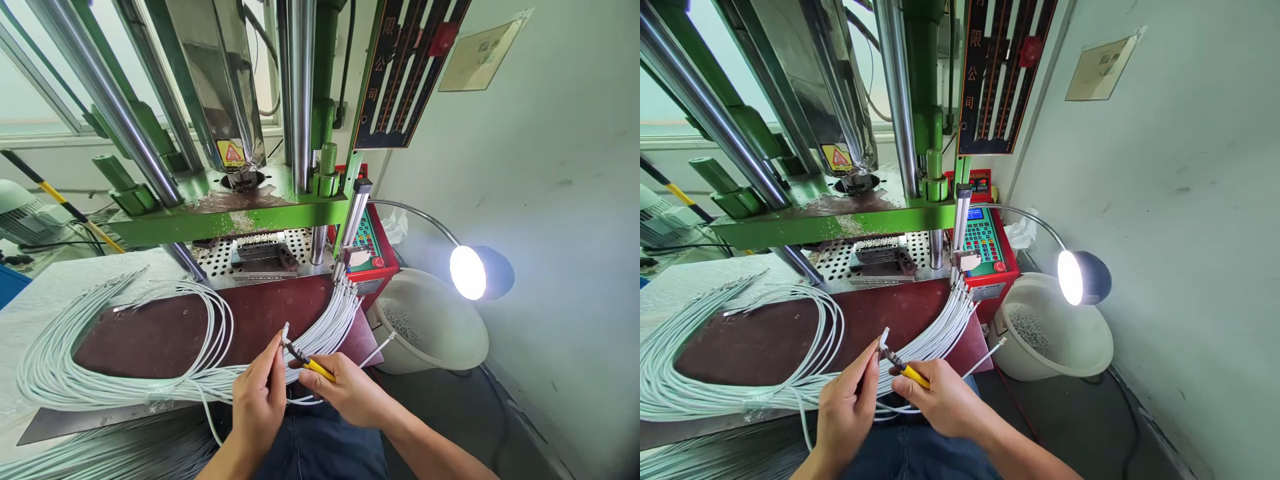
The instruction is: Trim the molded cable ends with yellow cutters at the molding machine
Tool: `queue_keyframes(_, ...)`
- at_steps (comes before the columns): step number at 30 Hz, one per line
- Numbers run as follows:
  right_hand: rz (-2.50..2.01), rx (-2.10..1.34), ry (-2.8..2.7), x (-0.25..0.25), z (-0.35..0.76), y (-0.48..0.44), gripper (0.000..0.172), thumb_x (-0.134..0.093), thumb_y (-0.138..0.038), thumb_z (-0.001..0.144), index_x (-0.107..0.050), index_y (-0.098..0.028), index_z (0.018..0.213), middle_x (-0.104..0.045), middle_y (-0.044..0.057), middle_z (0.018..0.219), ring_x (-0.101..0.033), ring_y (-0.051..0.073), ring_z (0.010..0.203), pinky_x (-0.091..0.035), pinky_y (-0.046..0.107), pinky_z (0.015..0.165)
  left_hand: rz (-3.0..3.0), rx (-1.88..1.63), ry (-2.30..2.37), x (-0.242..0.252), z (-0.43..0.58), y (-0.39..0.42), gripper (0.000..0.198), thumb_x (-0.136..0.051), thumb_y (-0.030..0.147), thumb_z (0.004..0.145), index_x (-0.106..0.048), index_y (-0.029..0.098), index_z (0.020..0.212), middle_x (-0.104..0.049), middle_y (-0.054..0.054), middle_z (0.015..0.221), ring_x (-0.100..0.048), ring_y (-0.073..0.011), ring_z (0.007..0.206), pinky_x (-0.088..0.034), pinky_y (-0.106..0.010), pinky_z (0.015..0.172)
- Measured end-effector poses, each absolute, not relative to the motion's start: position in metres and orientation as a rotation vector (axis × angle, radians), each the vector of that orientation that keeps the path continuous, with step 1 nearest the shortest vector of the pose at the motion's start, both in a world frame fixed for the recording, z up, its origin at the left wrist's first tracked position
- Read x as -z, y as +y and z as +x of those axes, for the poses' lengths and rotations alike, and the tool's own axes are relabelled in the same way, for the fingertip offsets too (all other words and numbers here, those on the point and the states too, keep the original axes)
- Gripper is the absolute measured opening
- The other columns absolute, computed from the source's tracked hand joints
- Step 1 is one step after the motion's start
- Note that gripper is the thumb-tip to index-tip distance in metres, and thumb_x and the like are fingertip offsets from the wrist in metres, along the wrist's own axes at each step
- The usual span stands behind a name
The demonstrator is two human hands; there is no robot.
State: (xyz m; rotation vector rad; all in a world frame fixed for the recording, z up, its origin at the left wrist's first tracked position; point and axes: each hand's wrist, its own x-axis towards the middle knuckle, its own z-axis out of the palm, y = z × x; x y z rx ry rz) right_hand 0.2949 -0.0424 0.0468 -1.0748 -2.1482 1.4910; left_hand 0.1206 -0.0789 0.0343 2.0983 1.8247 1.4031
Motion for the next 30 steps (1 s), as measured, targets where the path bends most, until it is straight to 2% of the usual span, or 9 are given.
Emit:
queue_keyframes(3, -1.167, -1.058, -2.207, -0.045, 0.297, -0.045, 0.037, -0.049, -0.046, 0.098, -0.065, -0.017, 0.114, -0.066, 0.004, 0.089, -0.058, 0.017, 0.077, -0.048, 0.028, 0.071, 1.920, -1.317, 1.836, -0.039, 0.117, -0.079, 0.033, -0.049, 0.025, 0.097, -0.072, 0.007, 0.111, -0.080, -0.012, 0.100, -0.077, -0.0213, 0.085, -0.061, -0.025, 0.081)
queue_keyframes(5, -1.278, -0.614, -2.221, -0.040, 0.297, -0.045, 0.043, -0.052, -0.040, 0.096, -0.055, -0.017, 0.132, -0.066, 0.010, 0.102, -0.059, 0.024, 0.091, -0.049, 0.038, 0.083, 1.838, -1.311, 1.846, -0.042, 0.115, -0.081, 0.035, -0.050, 0.029, 0.096, -0.073, 0.008, 0.111, -0.080, -0.011, 0.101, -0.077, -0.0222, 0.089, -0.061, -0.026, 0.083)
queue_keyframes(7, -1.309, -0.301, -2.248, -0.035, 0.298, -0.045, 0.048, -0.052, -0.035, 0.095, -0.048, -0.015, 0.139, -0.064, 0.014, 0.108, -0.058, 0.028, 0.097, -0.048, 0.045, 0.087, 1.774, -1.307, 1.844, -0.045, 0.114, -0.082, 0.036, -0.050, 0.032, 0.095, -0.074, 0.011, 0.112, -0.079, -0.010, 0.104, -0.076, -0.0225, 0.091, -0.061, -0.026, 0.083)
queue_keyframes(10, -1.265, -0.084, -2.294, -0.031, 0.298, -0.043, 0.051, -0.052, -0.025, 0.093, -0.044, -0.015, 0.142, -0.062, 0.015, 0.110, -0.056, 0.028, 0.101, -0.047, 0.047, 0.090, 1.708, -1.280, 1.836, -0.048, 0.114, -0.083, 0.037, -0.050, 0.035, 0.095, -0.075, 0.014, 0.111, -0.080, -0.008, 0.103, -0.076, -0.0234, 0.091, -0.061, -0.028, 0.083)
queue_keyframes(14, -1.248, 0.030, -2.332, -0.030, 0.298, -0.042, 0.053, -0.051, -0.019, 0.091, -0.042, -0.013, 0.143, -0.061, 0.015, 0.111, -0.054, 0.029, 0.102, -0.046, 0.049, 0.090, 1.693, -1.255, 1.797, -0.047, 0.116, -0.081, 0.035, -0.051, 0.033, 0.094, -0.075, 0.014, 0.112, -0.079, -0.009, 0.104, -0.076, -0.0246, 0.092, -0.061, -0.031, 0.085)
queue_keyframes(24, -1.251, 0.057, -2.382, -0.031, 0.298, -0.039, 0.055, -0.053, -0.019, 0.089, -0.043, -0.010, 0.142, -0.060, 0.017, 0.112, -0.052, 0.030, 0.104, -0.043, 0.049, 0.090, 1.801, -1.221, 1.765, -0.043, 0.118, -0.076, 0.036, -0.048, 0.029, 0.096, -0.075, 0.009, 0.109, -0.080, -0.012, 0.097, -0.077, -0.0214, 0.085, -0.061, -0.025, 0.080)
queue_keyframes(30, -1.253, 0.062, -2.421, -0.032, 0.301, -0.038, 0.056, -0.056, -0.020, 0.088, -0.044, -0.009, 0.141, -0.061, 0.016, 0.111, -0.052, 0.029, 0.102, -0.044, 0.048, 0.089, 1.786, -1.188, 1.777, -0.038, 0.116, -0.077, 0.035, -0.049, 0.030, 0.094, -0.075, 0.011, 0.108, -0.080, -0.011, 0.097, -0.077, -0.0226, 0.086, -0.062, -0.028, 0.080)
